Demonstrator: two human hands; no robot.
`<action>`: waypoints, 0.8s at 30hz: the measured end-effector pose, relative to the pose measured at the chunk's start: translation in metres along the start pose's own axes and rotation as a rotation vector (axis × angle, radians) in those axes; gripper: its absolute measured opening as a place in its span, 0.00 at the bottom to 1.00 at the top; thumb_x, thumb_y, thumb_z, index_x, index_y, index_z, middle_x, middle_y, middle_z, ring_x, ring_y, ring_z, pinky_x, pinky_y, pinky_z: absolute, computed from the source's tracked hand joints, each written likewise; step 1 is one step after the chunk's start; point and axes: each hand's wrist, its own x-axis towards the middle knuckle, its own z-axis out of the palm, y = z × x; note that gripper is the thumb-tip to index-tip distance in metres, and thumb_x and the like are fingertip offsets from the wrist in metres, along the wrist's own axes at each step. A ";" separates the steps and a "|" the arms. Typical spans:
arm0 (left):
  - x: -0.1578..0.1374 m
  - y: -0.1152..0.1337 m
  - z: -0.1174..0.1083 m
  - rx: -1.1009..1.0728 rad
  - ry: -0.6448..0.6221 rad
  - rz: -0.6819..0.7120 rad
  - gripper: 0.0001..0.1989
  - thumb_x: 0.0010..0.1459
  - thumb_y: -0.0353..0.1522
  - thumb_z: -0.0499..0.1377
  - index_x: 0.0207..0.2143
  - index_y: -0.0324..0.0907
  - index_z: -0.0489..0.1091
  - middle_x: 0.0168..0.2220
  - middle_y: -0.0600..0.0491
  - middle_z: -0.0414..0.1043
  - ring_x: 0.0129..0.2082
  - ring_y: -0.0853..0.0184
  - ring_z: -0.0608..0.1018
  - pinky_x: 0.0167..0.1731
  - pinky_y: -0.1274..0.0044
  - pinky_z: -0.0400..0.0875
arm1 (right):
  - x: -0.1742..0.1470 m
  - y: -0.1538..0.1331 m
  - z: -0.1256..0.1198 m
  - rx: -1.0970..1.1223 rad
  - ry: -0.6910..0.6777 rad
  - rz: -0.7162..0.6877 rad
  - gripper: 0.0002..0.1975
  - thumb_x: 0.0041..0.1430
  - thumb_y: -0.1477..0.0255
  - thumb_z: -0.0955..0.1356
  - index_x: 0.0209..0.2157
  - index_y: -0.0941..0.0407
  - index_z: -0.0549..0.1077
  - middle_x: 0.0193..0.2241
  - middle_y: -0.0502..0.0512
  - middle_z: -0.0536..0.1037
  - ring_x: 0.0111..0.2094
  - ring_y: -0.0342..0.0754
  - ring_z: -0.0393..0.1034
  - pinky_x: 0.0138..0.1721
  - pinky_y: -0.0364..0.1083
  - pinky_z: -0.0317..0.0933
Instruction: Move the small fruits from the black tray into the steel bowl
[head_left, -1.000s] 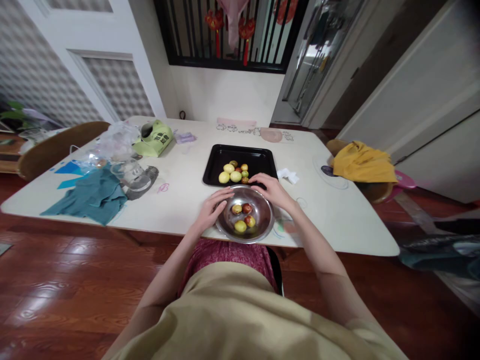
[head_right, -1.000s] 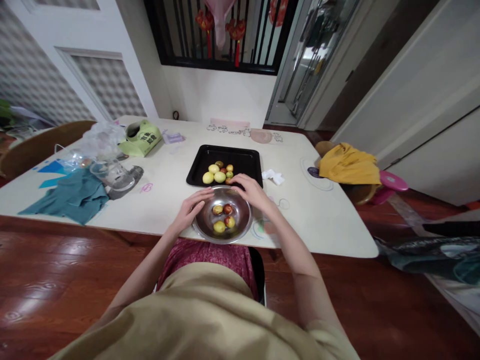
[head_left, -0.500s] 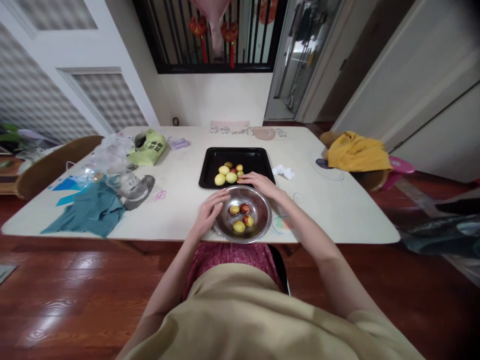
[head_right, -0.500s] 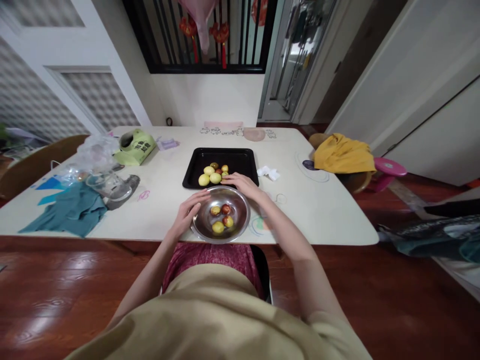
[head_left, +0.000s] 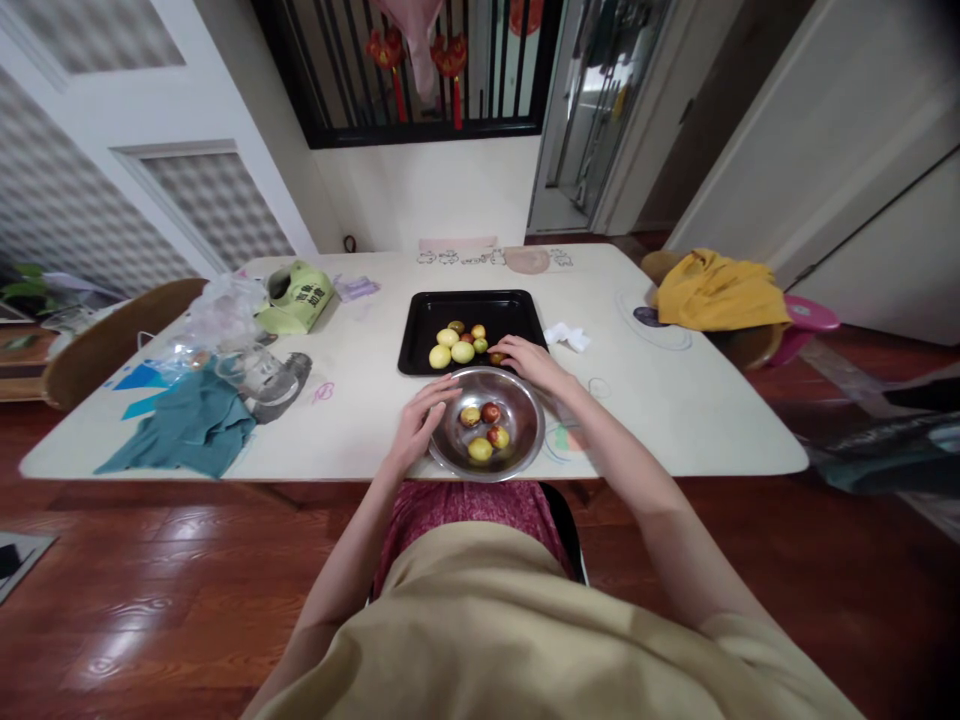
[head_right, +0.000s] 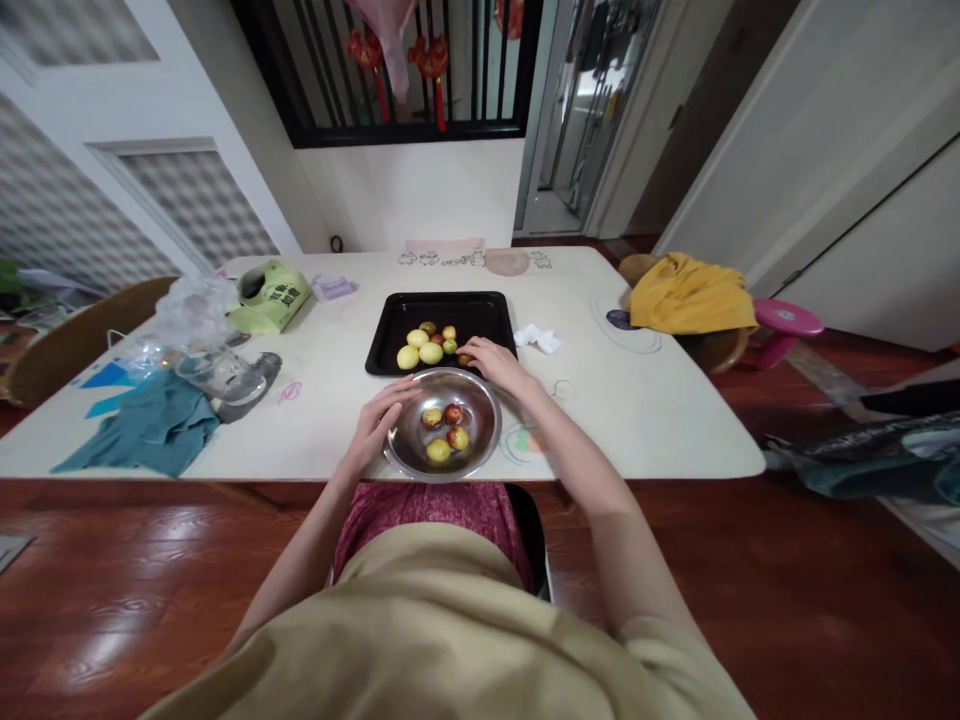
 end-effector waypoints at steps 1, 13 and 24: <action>0.000 0.000 0.000 0.000 0.000 0.000 0.20 0.76 0.42 0.53 0.57 0.46 0.80 0.64 0.44 0.75 0.70 0.52 0.71 0.71 0.51 0.62 | 0.000 0.003 0.000 0.013 -0.004 0.013 0.18 0.67 0.77 0.68 0.56 0.54 0.79 0.52 0.61 0.79 0.54 0.56 0.74 0.55 0.54 0.71; 0.000 0.000 0.000 -0.004 0.003 -0.004 0.20 0.75 0.43 0.53 0.56 0.45 0.80 0.62 0.43 0.76 0.70 0.51 0.71 0.71 0.51 0.62 | -0.006 -0.002 -0.013 0.138 0.129 0.018 0.16 0.63 0.75 0.70 0.53 0.57 0.77 0.48 0.61 0.77 0.46 0.56 0.75 0.51 0.55 0.71; 0.000 0.000 0.002 -0.024 0.023 0.016 0.21 0.76 0.43 0.52 0.58 0.45 0.78 0.62 0.44 0.77 0.69 0.53 0.72 0.71 0.53 0.63 | -0.033 -0.087 -0.031 0.374 0.028 -0.287 0.15 0.71 0.65 0.70 0.56 0.51 0.78 0.54 0.59 0.80 0.57 0.56 0.75 0.62 0.57 0.69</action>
